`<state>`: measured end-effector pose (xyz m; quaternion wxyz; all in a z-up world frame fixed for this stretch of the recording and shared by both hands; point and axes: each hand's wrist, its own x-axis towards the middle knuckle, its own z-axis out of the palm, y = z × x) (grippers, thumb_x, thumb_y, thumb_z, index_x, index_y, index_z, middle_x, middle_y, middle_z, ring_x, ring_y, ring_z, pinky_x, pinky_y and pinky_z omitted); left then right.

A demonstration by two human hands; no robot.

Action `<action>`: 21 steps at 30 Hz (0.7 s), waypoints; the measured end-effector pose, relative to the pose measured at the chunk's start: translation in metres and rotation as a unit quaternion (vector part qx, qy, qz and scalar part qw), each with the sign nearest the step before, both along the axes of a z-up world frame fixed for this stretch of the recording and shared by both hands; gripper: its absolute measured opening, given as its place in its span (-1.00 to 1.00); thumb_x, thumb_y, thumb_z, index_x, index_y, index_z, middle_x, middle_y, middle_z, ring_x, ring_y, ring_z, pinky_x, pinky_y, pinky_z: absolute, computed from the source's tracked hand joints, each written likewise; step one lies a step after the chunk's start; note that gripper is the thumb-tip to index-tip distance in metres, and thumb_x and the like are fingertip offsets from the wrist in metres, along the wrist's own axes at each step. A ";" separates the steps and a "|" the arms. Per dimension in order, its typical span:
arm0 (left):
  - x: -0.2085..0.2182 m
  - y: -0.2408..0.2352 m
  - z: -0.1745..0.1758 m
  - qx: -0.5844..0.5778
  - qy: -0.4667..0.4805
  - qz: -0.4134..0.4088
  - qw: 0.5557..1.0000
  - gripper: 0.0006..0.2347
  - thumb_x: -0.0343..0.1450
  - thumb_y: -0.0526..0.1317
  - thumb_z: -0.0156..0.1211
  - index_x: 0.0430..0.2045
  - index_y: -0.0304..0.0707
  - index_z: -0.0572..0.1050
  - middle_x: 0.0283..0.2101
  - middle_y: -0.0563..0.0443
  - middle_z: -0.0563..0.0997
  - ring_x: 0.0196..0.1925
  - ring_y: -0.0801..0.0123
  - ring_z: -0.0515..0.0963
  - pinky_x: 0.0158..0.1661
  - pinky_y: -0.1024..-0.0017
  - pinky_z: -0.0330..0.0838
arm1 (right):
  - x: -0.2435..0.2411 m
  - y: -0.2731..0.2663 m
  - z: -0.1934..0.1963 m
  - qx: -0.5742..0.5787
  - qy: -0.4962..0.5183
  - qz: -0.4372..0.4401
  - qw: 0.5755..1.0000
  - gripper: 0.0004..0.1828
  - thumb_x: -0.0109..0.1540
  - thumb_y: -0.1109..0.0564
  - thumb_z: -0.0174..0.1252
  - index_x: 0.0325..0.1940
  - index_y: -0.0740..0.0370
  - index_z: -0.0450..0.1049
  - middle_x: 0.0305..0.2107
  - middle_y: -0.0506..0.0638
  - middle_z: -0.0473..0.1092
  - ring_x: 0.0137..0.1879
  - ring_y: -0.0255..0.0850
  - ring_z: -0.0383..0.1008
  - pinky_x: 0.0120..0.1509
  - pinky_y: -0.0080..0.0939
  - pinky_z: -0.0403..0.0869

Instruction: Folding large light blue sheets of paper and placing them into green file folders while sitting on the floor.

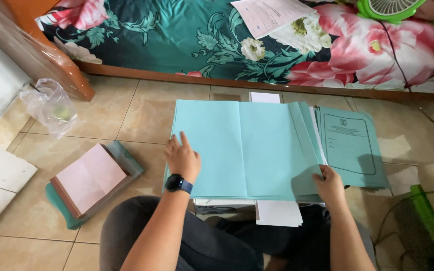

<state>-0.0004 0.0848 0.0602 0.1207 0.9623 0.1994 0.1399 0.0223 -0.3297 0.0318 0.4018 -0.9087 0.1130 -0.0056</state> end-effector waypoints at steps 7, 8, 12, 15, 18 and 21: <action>-0.006 -0.071 -0.017 -0.004 -0.024 -0.273 0.962 -0.49 0.42 -0.04 0.11 0.24 -0.33 0.37 0.37 -0.40 0.27 0.48 -0.24 0.12 0.31 -0.16 0.06 | -0.002 0.006 0.002 -0.002 0.016 0.012 1.000 -0.46 0.30 0.16 0.15 0.36 0.39 0.42 0.11 0.41 0.48 0.30 0.29 0.42 0.30 0.33 0.40; -0.007 -0.074 -0.015 -0.012 0.015 -0.306 0.952 -0.48 0.46 0.02 0.01 0.28 -0.29 0.32 0.43 -0.37 0.18 0.51 -0.24 0.03 0.34 -0.21 -0.04 | -0.003 0.008 0.003 0.000 0.018 0.012 1.000 -0.46 0.30 0.16 0.15 0.36 0.40 0.42 0.10 0.41 0.48 0.29 0.30 0.42 0.30 0.33 0.39; -0.009 -0.076 -0.010 -0.038 0.096 -0.349 0.932 -0.45 0.53 0.11 -0.17 0.39 -0.19 0.20 0.52 -0.30 0.02 0.57 -0.23 -0.18 0.39 -0.29 -0.31 | 0.002 -0.003 -0.012 -0.017 0.027 0.018 0.999 -0.43 0.30 0.11 0.16 0.38 0.36 0.41 0.09 0.34 0.50 0.29 0.23 0.43 0.30 0.27 0.41; -0.011 -0.074 -0.011 -0.029 0.114 -0.349 0.930 -0.41 0.51 0.16 -0.18 0.41 -0.16 0.15 0.52 -0.31 0.00 0.57 -0.25 -0.20 0.39 -0.32 -0.38 | 0.014 -0.019 -0.034 -0.029 0.027 0.021 0.999 -0.41 0.30 0.09 0.14 0.42 0.34 0.39 0.10 0.33 0.49 0.31 0.22 0.42 0.31 0.26 0.40; -0.010 -0.075 -0.016 -0.022 0.139 -0.348 0.927 -0.41 0.53 0.17 -0.26 0.45 -0.08 0.07 0.55 -0.28 -0.12 0.57 -0.22 -0.30 0.40 -0.28 -0.46 | 0.008 -0.007 -0.019 -0.049 0.037 0.018 0.998 -0.38 0.32 0.09 0.11 0.45 0.37 0.36 0.12 0.41 0.46 0.25 0.30 0.45 0.20 0.23 0.47; -0.010 -0.075 -0.016 -0.005 0.165 -0.339 0.926 -0.41 0.51 0.17 -0.31 0.46 -0.02 0.05 0.55 -0.25 -0.14 0.58 -0.17 -0.29 0.40 -0.25 -0.52 | 0.016 -0.013 -0.037 -0.082 0.032 0.040 0.995 -0.30 0.33 -0.07 0.16 0.47 0.39 0.33 0.10 0.43 0.47 0.20 0.31 0.49 0.15 0.26 0.52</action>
